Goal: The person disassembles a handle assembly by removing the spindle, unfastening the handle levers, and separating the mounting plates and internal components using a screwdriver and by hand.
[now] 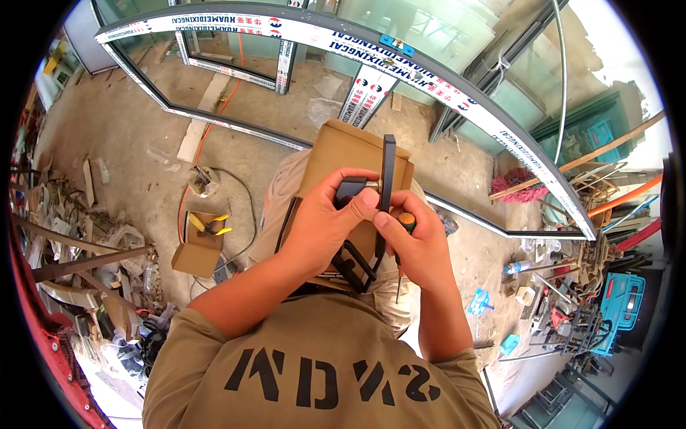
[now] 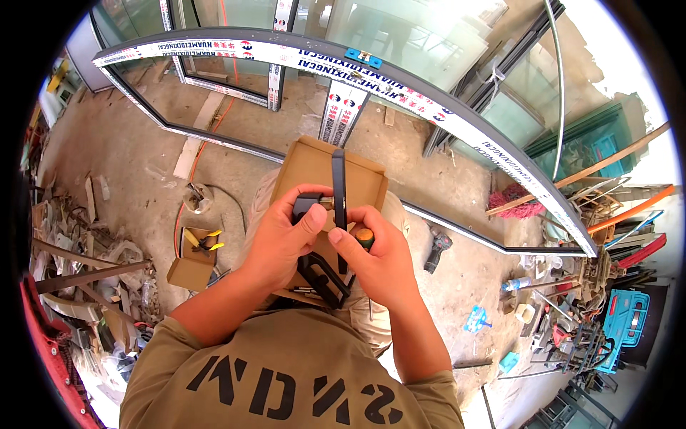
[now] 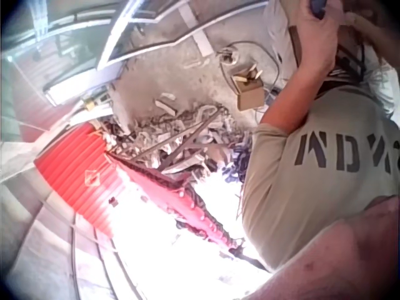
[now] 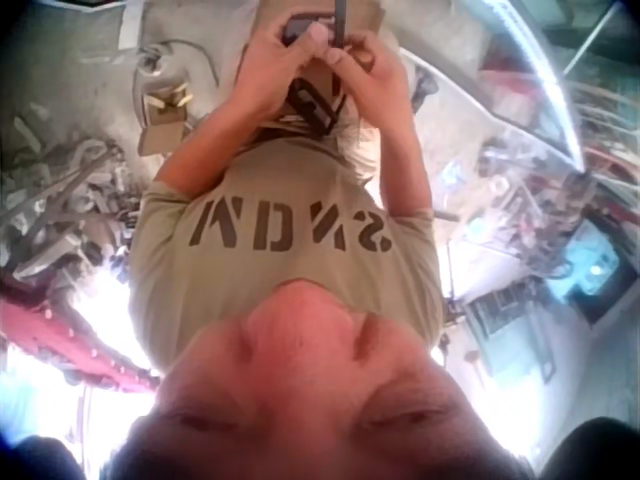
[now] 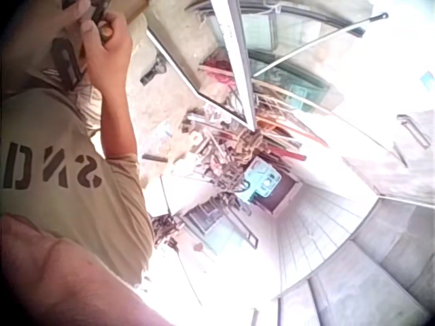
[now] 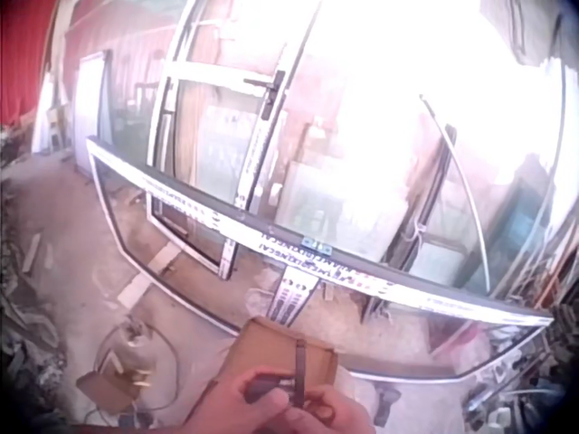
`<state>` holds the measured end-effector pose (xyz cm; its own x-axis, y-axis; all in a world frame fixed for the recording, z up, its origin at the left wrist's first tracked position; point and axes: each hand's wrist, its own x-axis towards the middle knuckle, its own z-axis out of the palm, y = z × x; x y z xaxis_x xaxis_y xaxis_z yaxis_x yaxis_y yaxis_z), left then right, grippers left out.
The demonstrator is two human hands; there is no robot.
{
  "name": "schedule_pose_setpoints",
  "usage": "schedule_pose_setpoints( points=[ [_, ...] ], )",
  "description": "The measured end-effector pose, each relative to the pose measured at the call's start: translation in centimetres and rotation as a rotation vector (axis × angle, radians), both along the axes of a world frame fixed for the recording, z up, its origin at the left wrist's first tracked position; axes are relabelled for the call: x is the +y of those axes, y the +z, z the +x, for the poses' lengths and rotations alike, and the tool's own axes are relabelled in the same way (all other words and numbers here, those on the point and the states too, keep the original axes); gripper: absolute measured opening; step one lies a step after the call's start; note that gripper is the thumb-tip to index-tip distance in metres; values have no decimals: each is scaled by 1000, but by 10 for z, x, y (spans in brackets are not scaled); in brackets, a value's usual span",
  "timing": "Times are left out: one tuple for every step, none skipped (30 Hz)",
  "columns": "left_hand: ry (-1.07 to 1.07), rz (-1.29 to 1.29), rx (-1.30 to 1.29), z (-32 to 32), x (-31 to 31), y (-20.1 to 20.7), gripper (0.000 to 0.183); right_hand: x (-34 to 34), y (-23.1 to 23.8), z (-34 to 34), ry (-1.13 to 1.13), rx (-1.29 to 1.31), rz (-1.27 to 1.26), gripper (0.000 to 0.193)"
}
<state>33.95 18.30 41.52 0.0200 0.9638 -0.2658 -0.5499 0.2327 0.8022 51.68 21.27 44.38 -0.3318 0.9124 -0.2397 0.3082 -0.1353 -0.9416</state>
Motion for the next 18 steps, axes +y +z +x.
schedule_pose_setpoints(
  points=[
    [5,-7,-18,0,0,-1,42,0,2,1,-2,19,-55,26],
    [9,-13,-35,-1,1,-2,42,0,2,2,-3,18,-54,26],
    [8,-12,-35,-1,1,-2,42,1,2,2,-1,26,-49,25],
    [5,-12,-39,-2,1,-2,41,1,2,3,0,34,-44,24],
    [1,-13,-43,-2,0,-2,40,1,2,3,0,33,-43,24],
    [1,-13,-43,-3,0,-2,40,1,2,3,-5,41,-55,24],
    [-8,-16,-48,-3,0,-1,40,1,2,4,-10,49,-67,24],
    [-17,-19,-53,-3,0,-1,39,1,1,4,-10,49,-67,24],
    [-17,-18,-53,-3,-1,-1,39,0,0,4,-9,50,-61,24],
    [-16,-19,-48,-2,-1,-1,38,0,0,5,-9,51,-55,25],
    [-15,-20,-43,-2,-1,-2,38,0,0,5,-9,52,-56,25],
    [-15,-21,-43,-2,-1,-1,38,0,0,5,-7,45,-53,25],
    [-14,-25,-41,-1,-1,0,37,0,1,5,-5,39,-51,25],
    [-15,-29,-39,-1,-2,0,37,-1,2,5,-7,39,-51,25],
    [-17,-30,-39,-1,-2,0,37,-1,3,5,-7,50,-69,26],
    [-22,-27,-37,-1,-2,0,37,-1,4,5,-7,62,-88,26],
    [-25,-24,-35,-1,-2,0,37,-1,5,5,-10,62,-89,26],
    [-28,-26,-35,-1,-3,-1,37,-1,5,5,-12,74,-89,27]
  ],
)
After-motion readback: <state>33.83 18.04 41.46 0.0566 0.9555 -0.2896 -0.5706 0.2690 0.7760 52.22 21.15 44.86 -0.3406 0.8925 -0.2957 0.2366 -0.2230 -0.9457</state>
